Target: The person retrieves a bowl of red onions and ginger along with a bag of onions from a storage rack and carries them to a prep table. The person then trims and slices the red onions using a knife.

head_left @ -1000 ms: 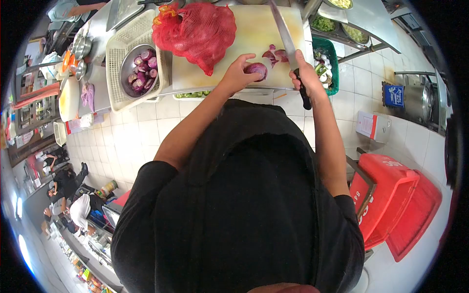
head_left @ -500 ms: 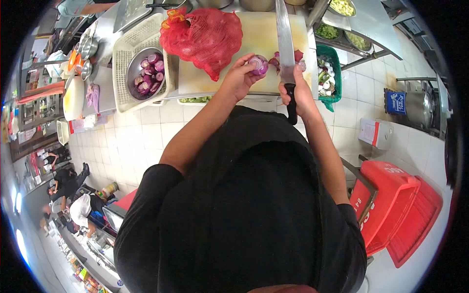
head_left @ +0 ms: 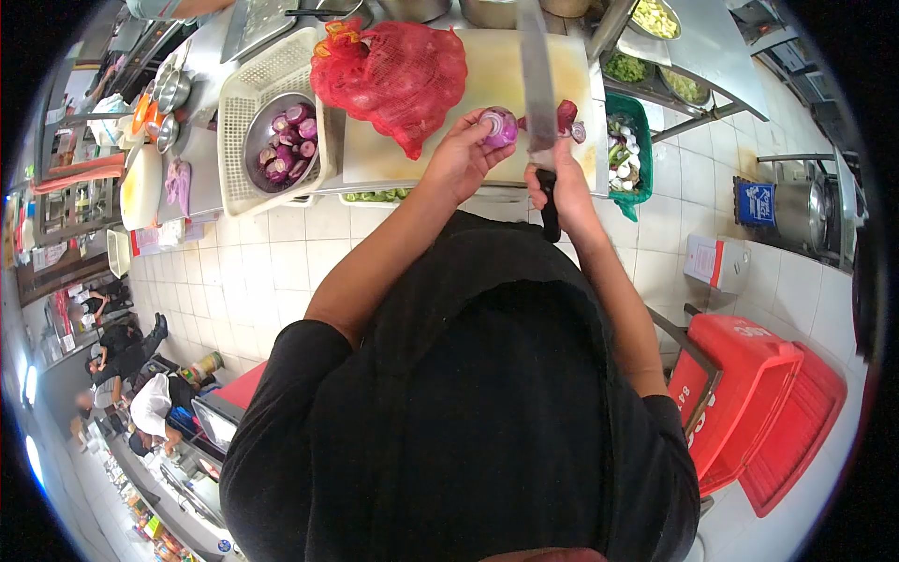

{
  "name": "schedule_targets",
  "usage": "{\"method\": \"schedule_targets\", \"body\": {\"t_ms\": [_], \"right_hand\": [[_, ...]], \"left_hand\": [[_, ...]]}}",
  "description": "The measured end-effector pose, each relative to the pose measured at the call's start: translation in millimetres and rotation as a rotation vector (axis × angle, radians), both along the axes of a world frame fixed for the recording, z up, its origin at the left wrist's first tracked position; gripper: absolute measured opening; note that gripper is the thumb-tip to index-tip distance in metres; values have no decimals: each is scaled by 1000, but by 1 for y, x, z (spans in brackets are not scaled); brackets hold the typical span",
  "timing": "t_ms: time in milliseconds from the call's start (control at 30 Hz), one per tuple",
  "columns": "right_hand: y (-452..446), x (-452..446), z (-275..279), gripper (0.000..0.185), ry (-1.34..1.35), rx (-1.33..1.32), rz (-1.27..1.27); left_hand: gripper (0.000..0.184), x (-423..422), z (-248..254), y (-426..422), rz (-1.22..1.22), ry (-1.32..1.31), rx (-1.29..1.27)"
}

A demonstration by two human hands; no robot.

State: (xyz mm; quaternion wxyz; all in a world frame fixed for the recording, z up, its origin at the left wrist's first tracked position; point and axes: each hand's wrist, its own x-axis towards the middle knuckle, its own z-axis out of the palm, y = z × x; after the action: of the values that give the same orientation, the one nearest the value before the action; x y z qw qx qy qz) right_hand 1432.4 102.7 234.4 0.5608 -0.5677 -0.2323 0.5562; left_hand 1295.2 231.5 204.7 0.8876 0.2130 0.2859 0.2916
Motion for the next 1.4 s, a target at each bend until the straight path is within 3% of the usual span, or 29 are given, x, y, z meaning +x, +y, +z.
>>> {"method": "schedule_targets", "body": {"t_ms": [67, 400, 633, 767, 867, 967, 1167, 1400], "right_hand": [[2, -7, 6, 77, -74, 31, 78], [8, -13, 5, 69, -218, 82, 36], [19, 19, -7, 67, -302, -104, 53], [23, 24, -7, 67, -221, -132, -1], [27, 30, -10, 65, -160, -197, -23], [34, 33, -23, 65, -220, -239, 31], [28, 19, -5, 65, -10, -168, 176], [32, 18, -9, 63, -132, -158, 145]], "left_hand": [[27, 2, 1, -1, 26, 43, 9], [29, 6, 10, -14, 84, 203, 152], [29, 0, 7, -7, 21, 271, 276], [31, -4, 4, -5, -68, 308, 372], [32, -4, 0, 0, -105, 324, 296], [32, -7, -10, 2, -95, 344, 260], [31, -6, -30, 3, -54, 317, 239], [32, -5, -23, 5, -79, 269, 261]]}}
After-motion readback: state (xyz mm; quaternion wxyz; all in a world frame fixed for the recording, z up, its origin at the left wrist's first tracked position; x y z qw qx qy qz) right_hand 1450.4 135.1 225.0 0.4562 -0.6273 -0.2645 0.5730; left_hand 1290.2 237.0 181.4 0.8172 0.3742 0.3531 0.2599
